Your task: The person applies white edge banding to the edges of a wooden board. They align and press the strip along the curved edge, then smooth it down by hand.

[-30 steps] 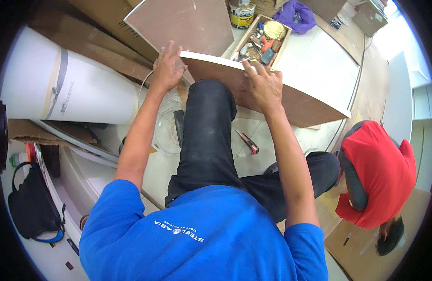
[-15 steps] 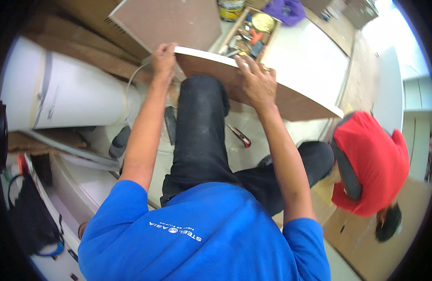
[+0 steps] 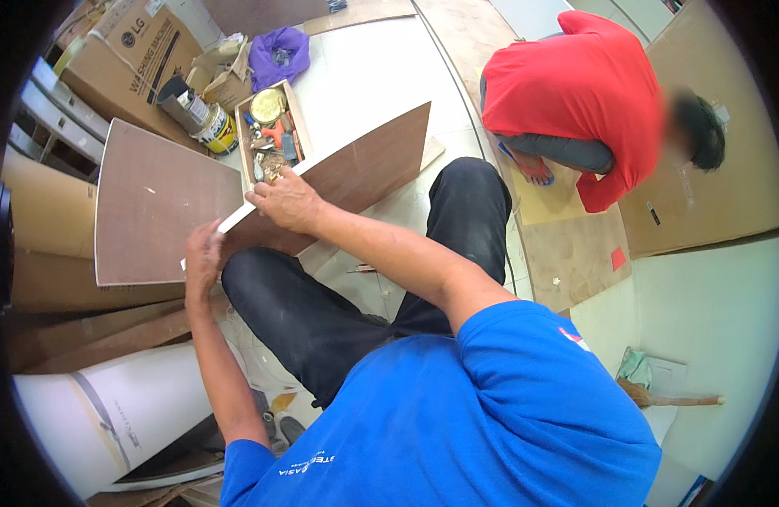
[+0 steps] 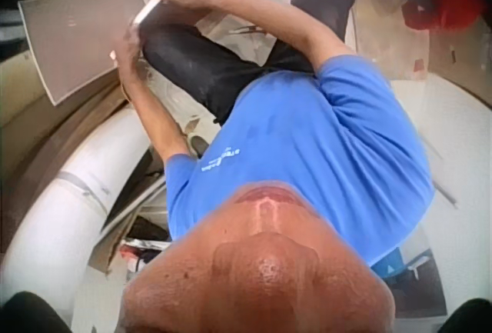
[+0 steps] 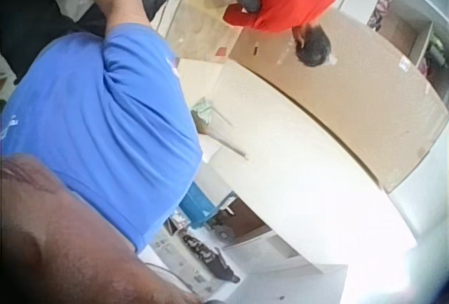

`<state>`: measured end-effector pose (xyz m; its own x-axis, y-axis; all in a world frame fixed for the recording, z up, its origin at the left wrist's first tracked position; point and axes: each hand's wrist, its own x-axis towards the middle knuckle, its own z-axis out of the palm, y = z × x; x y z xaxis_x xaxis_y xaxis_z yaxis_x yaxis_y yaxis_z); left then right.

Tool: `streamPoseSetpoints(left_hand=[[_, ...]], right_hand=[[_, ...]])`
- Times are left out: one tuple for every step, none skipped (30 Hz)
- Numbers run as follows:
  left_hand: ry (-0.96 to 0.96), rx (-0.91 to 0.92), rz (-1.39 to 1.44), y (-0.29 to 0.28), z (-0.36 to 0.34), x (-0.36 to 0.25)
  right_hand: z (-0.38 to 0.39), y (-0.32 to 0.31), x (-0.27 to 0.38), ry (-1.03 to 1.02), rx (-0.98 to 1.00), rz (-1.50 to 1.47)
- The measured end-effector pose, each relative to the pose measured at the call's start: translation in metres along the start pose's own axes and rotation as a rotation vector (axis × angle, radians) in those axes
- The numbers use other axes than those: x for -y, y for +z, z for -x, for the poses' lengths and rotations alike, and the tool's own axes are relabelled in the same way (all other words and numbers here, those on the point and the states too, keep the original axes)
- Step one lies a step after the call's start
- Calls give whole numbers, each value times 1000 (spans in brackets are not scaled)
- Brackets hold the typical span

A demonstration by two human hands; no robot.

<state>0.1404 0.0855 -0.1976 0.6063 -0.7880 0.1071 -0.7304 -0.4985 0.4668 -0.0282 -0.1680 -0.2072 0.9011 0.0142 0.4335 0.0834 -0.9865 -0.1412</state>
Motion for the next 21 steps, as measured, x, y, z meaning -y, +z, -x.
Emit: streamPoseSetpoints(left_hand=[[136, 8, 35, 12, -5, -20], [77, 29, -79, 18, -8, -35], [73, 23, -187, 22, -10, -47], [120, -6, -267, 25, -11, -57], [42, 63, -256, 22, -13, -60], [19, 90, -275, 22, -12, -64], [1, 106, -282, 19, -11, -64], [-38, 124, -296, 16, -9, -64], [-11, 135, -254, 14, -9, -64], [3, 138, -251, 13, -8, -65], [4, 149, -250, 13, -7, -67], [34, 146, -232, 13, -6, -70], [-5, 165, -252, 13, -5, -74], [-20, 174, -256, 13, -4, -78], [-53, 181, -274, 12, -2, -84], [-53, 181, -279, 12, 0, -89], [-74, 177, -299, 12, -1, -95], [-127, 193, -327, 11, -1, -101], [-147, 164, -372, 13, -4, -107], [-208, 162, -409, 17, -8, -115], [-221, 141, -468, 23, -11, -125]], right_hand=[[0, -1, 2, -3, -38, 54], [1, -1, 3, -8, -73, 105], [4, -3, 0, 5, -29, 32], [9, -7, -5, 40, 3, 78], [13, -11, -15, 61, 23, 105], [18, -17, -29, 87, 59, 126], [25, -25, -45, 135, 139, 177], [35, -34, -62, 158, 203, 157], [45, -44, -80, 194, 243, 160], [56, -54, -97, 205, 278, 181], [63, -64, -112, 258, 353, 212], [72, -76, -126, 299, 395, 213], [77, -87, -137, 355, 436, 286], [85, -100, -145, 404, 438, 275], [87, -111, -154, 452, 500, 404], [93, -124, -159, 498, 519, 446], [96, -131, -161, 574, 550, 518], [98, -137, -161, 636, 515, 503], [99, -138, -155, 662, 421, 445], [99, -135, -148, 595, 361, 405], [99, -129, -138, 496, 332, 330]])
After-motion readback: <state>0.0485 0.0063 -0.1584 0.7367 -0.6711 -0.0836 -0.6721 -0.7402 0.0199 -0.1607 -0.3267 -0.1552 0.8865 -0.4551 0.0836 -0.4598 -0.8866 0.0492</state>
